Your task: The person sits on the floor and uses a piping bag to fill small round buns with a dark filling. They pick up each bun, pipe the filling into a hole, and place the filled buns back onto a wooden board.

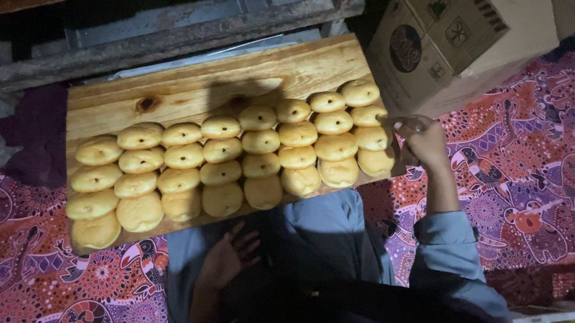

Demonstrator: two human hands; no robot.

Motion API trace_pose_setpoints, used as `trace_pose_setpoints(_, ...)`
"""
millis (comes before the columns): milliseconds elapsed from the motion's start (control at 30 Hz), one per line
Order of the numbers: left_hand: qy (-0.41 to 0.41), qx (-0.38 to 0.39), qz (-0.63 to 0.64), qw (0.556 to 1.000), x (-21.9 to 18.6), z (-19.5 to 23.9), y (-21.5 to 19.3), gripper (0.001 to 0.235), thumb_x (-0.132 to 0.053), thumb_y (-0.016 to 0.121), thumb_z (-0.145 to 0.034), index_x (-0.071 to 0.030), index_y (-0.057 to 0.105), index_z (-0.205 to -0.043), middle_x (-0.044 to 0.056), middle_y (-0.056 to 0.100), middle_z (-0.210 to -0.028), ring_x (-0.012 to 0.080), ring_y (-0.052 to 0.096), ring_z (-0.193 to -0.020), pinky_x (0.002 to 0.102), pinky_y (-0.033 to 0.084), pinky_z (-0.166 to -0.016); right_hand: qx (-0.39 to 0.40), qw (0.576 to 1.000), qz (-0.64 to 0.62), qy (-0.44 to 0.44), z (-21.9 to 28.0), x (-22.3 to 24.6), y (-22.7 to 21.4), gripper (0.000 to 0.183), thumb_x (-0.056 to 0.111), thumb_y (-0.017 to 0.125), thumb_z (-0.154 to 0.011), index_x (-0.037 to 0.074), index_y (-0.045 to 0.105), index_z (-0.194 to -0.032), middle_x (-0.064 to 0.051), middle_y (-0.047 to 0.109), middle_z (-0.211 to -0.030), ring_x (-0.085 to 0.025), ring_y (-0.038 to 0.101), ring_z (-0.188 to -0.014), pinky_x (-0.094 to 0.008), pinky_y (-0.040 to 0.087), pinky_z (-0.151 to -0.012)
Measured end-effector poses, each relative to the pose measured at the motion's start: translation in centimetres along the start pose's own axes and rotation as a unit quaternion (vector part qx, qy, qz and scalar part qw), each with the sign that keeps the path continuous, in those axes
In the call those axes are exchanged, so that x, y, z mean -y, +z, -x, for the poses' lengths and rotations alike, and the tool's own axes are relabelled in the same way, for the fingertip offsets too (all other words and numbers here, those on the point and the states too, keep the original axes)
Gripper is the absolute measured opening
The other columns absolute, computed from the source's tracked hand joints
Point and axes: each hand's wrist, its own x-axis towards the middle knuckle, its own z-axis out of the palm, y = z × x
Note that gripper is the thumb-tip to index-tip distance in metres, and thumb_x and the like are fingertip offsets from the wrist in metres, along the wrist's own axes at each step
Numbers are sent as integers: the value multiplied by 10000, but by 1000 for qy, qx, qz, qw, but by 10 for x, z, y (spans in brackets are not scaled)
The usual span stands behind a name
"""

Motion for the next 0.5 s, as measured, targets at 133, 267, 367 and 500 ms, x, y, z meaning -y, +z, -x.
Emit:
trace_pose_setpoints(133,0,2,3,1000,0,0,-2,654,-505,522,-965,-255,359,-1547,156,470,-1537,354,460,-1385,625,405,-1074,-11,993,-57,-105,-17,-1,-9,240,115,765,-922,-44,747,-1101,-68,733,-887,-159,605,-705,-323,477,-642)
trace_pose_setpoints(267,0,24,20,1000,2,-1,-6,650,-504,520,-979,-250,353,-1554,148,480,-1537,354,455,-1384,625,405,-1075,-37,990,-19,-132,-45,-3,-4,281,148,785,-913,-49,740,-1109,-88,752,-956,-144,661,-820,-300,520,-741)
trace_pose_setpoints(367,1,23,22,999,3,-2,-10,640,-501,518,-976,-260,363,-1549,146,497,-1519,350,479,-1373,619,421,-1061,-28,989,-20,-141,-65,-1,11,308,177,778,-908,-49,740,-1113,-94,762,-980,-168,672,-839,-331,533,-751)
trace_pose_setpoints(500,-3,33,6,999,0,-2,-12,630,-494,513,-987,-265,361,-1554,129,504,-1520,331,503,-1349,610,441,-1053,-18,983,85,-160,-83,6,23,326,230,771,-922,-40,755,-1104,-115,762,-920,-216,713,-822,-367,550,-762)
